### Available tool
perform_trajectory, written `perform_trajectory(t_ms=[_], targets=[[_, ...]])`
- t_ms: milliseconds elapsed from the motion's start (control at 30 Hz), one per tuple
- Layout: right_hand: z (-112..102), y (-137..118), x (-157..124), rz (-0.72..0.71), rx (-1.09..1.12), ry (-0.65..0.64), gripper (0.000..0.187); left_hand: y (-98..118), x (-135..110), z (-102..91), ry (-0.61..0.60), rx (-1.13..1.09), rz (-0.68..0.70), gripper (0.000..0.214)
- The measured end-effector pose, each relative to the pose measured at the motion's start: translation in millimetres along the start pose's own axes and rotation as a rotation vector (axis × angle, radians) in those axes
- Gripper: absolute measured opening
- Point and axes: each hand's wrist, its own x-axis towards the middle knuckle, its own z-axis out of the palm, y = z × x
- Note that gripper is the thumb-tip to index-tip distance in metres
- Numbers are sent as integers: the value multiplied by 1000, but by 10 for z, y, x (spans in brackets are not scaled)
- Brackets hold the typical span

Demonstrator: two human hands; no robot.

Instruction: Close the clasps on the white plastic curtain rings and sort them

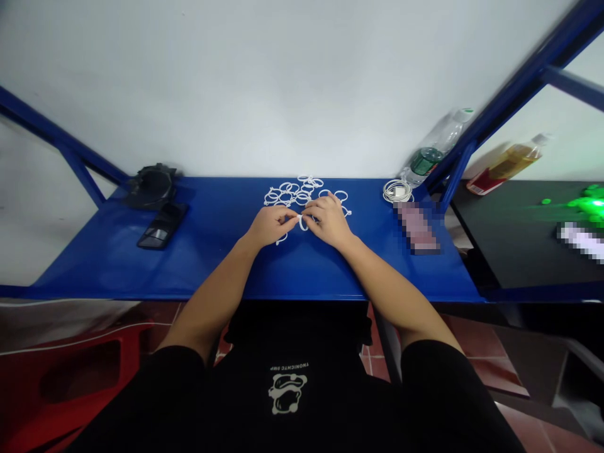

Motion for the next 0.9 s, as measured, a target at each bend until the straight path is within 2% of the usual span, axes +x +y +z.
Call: perform_trajectory(t_ms=[100, 267, 433, 700, 900], targets=[[4, 6, 13, -32, 37, 14, 23, -7, -3, 7, 27, 46, 8, 19], [20, 19, 11, -93, 100, 14, 27, -54, -12, 41, -4, 56, 61, 22], [39, -10, -4, -87, 124, 48, 24, -85, -22, 62, 26, 51, 132, 27], [64, -59, 5, -60, 98, 63, 19, -114, -38, 110, 81, 66, 167, 31], [68, -34, 19, -39, 105, 84, 22, -106, -11, 150, 138, 35, 144, 21]])
